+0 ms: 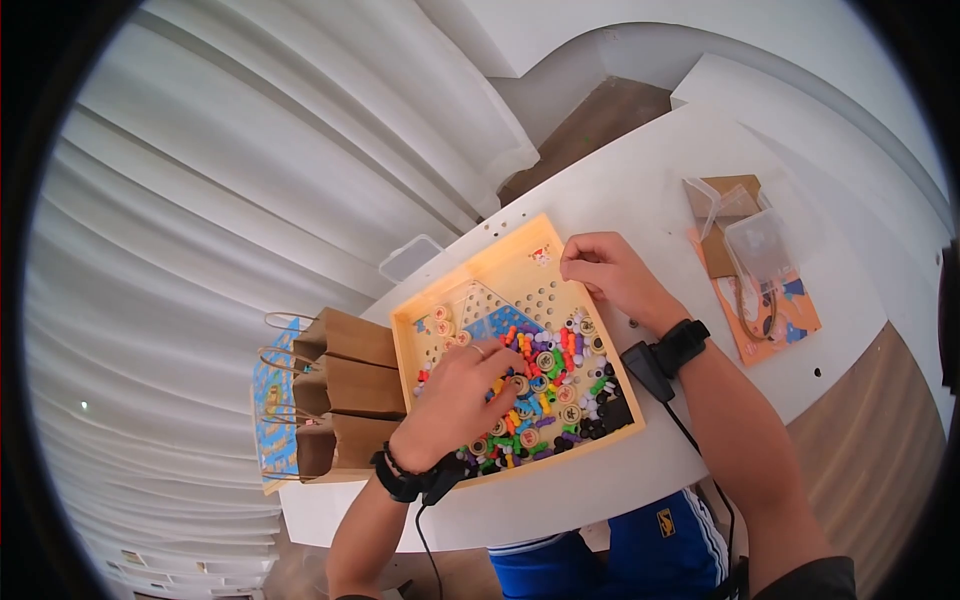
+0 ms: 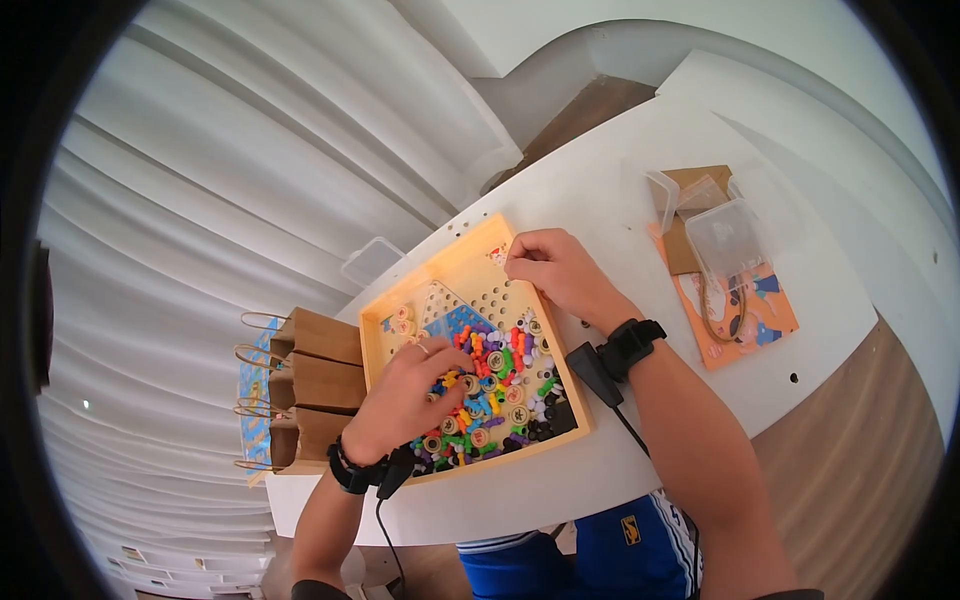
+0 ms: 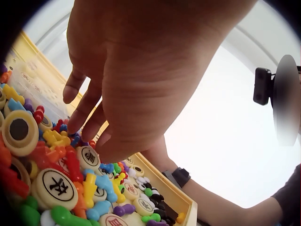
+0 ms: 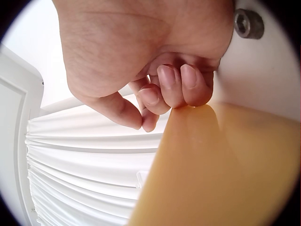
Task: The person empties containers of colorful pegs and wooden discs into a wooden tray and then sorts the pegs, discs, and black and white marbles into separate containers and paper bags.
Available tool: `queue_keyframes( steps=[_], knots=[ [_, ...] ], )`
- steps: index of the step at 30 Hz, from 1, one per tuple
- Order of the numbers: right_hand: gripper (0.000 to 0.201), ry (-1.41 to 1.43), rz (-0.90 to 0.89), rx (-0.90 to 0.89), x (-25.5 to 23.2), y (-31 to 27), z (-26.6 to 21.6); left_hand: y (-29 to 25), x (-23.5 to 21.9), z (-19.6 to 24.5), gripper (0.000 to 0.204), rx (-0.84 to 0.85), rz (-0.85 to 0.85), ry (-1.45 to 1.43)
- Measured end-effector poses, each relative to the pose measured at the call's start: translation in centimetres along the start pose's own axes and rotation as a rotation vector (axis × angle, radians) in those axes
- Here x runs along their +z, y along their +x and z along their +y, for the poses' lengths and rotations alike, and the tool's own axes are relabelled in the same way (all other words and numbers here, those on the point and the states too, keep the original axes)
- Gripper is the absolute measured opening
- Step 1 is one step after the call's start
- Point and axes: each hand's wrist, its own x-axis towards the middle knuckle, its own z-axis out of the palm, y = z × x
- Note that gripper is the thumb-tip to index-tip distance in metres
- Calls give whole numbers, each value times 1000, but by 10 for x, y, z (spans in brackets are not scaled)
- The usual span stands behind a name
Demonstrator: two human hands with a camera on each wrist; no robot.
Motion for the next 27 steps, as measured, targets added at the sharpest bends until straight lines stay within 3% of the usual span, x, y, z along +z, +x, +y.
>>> queue_keyframes(
  steps=[2, 4, 5, 7, 8, 10, 17, 20, 24, 25, 27],
  knots=[
    [16, 3, 0, 4, 0, 0, 2, -7, -7, -8, 20, -24, 38, -57],
    [16, 7, 4, 8, 0, 0, 2, -18, -17, -16, 13, -210, 195, -238],
    [16, 5, 6, 2, 0, 0, 1, -25, -17, -25, 13, -207, 194, -238],
    [16, 1, 8, -4, 0, -1, 0, -43, -10, -44, 6, -339, 461, -518],
    [16, 8, 6, -8, 0, -1, 1, -50, -8, -49, 6, -337, 464, -520],
    [16, 10, -6, -12, 1, -1, 1, -62, -4, -55, 5, -433, 648, -736],
    [11, 56, -58, 41, 3, -5, -7, -80, 20, -74, 24, -357, 731, -1100],
    [12, -50, 1, 36, 7, -7, -13, -84, 23, -77, 31, -262, 670, -1186],
    [10, -49, 40, 31, 2, -9, -16, -93, 25, -78, 29, -202, 649, -1247],
    [10, -94, 18, 30, 9, -10, -26, -96, 25, -79, 29, -186, 692, -1273],
    [8, -239, 56, -57, 23, -13, -47, -100, 23, -78, 26, -181, 617, -1303]
  ],
)
